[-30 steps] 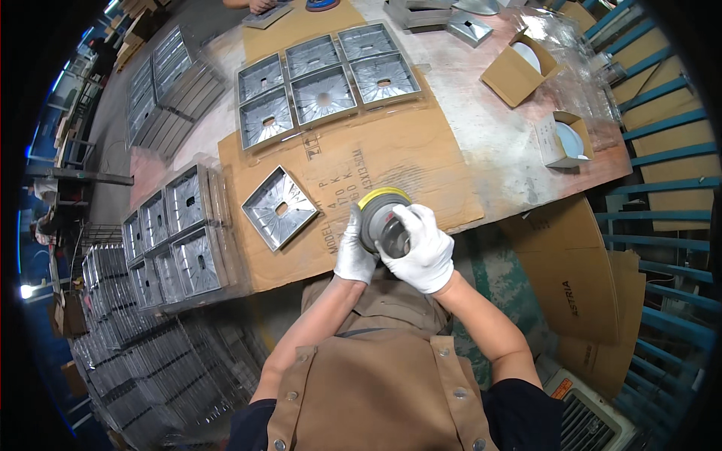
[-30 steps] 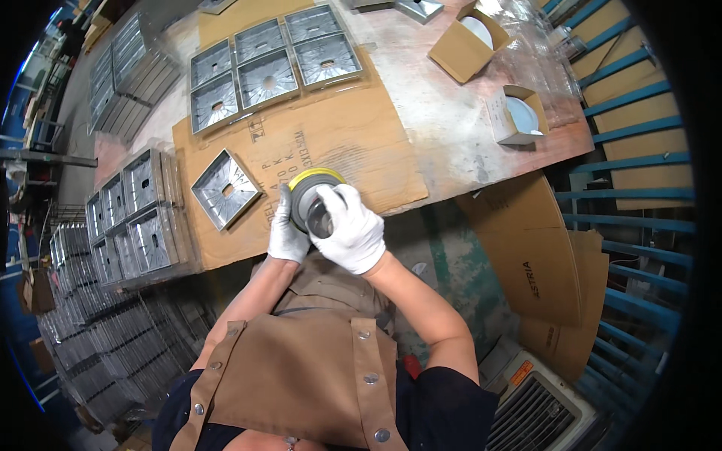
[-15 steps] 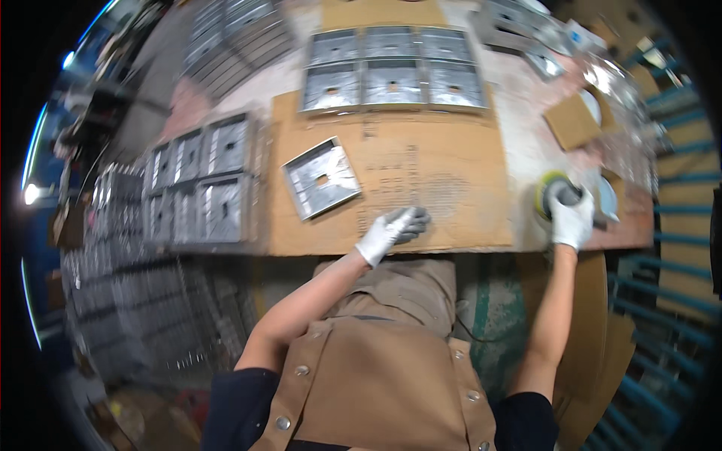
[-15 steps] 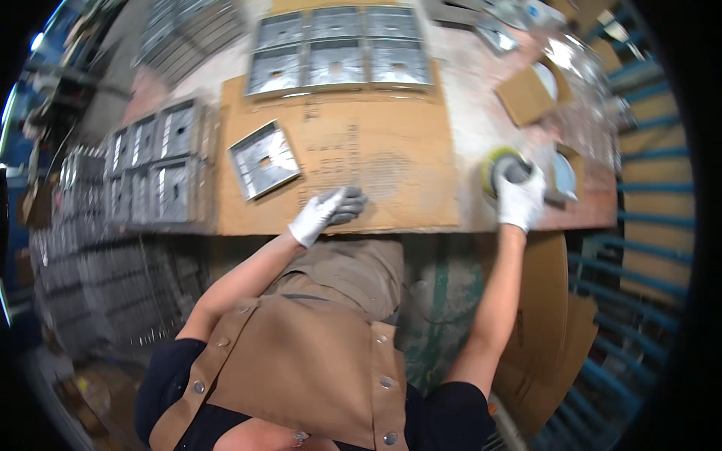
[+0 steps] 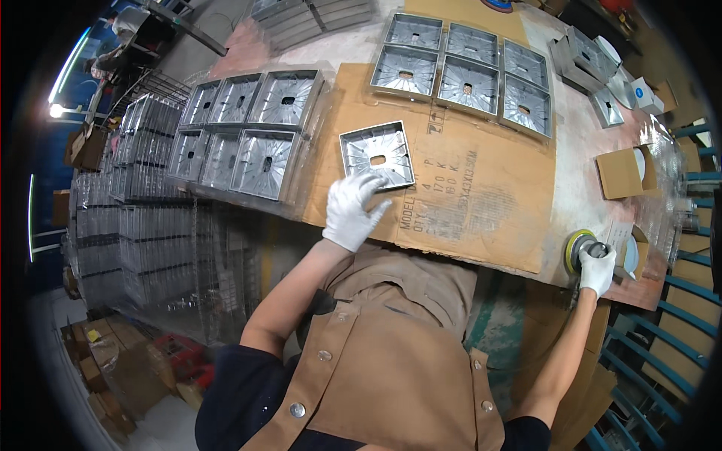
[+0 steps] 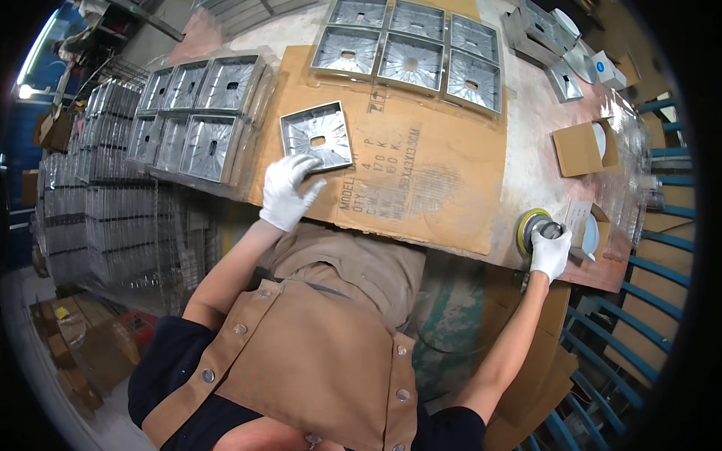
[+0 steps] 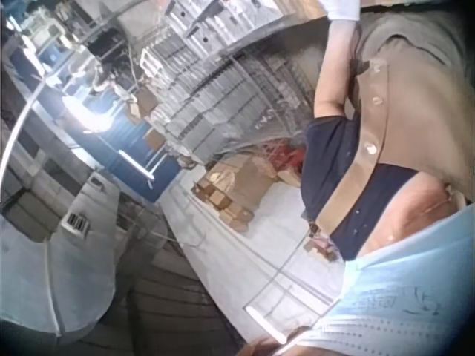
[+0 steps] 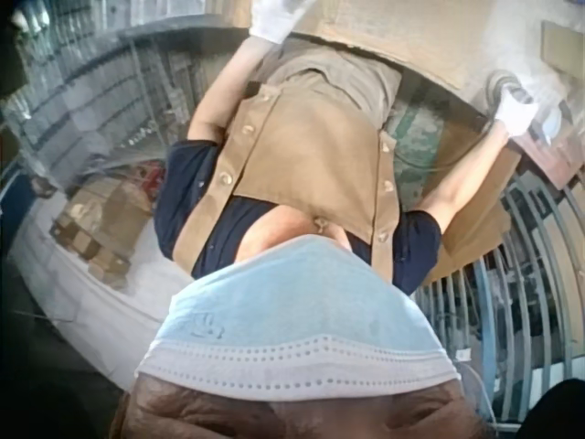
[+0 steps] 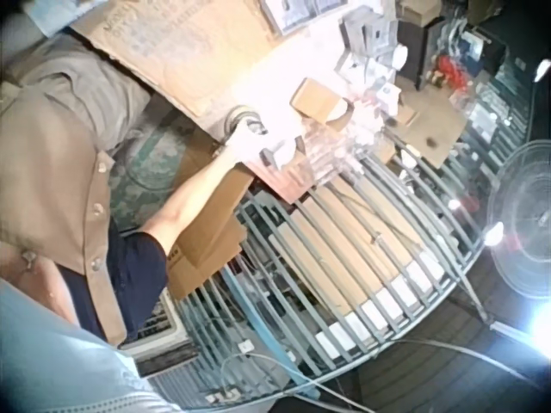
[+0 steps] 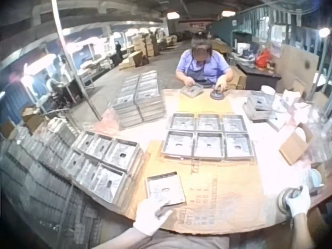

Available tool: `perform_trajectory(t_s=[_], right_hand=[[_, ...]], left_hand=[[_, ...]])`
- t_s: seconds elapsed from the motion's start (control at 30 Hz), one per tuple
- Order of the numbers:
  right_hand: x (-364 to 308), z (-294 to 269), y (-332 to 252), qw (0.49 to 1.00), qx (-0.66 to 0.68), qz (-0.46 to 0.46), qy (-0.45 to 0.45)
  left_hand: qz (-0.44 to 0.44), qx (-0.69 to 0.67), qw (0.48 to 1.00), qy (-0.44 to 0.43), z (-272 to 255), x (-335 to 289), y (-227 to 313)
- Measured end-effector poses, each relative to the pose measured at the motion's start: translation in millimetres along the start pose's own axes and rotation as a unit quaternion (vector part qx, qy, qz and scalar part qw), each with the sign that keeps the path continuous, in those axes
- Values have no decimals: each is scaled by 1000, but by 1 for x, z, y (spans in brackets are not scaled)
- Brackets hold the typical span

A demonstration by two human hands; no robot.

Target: Sand the surfaces and edges of square metal fabrication components using a handheld orbital sander.

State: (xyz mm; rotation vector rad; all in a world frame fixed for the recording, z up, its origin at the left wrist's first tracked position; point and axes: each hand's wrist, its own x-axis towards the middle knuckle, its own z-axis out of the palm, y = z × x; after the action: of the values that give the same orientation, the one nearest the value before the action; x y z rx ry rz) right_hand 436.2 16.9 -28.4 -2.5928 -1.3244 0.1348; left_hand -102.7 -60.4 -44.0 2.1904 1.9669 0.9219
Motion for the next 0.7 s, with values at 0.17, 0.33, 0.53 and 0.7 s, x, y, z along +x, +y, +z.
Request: perform_trajectory(t_s=[0.17, 0.33, 0.53, 0.7], right_hand=[[-62, -3, -73, 991, 70, -111, -7], [-110, 28, -115, 978, 64, -186, -65], [-128, 20, -138, 971, -4, -240, -18], [-153, 7, -153, 913, 230, -337, 15]], left_hand=[[-19, 85, 995, -48, 16, -9, -35], [1, 82, 995, -51, 31, -9, -44], [-6, -14, 994, 112, 18, 10, -34], [-102, -147, 983, 40, -12, 24, -7]])
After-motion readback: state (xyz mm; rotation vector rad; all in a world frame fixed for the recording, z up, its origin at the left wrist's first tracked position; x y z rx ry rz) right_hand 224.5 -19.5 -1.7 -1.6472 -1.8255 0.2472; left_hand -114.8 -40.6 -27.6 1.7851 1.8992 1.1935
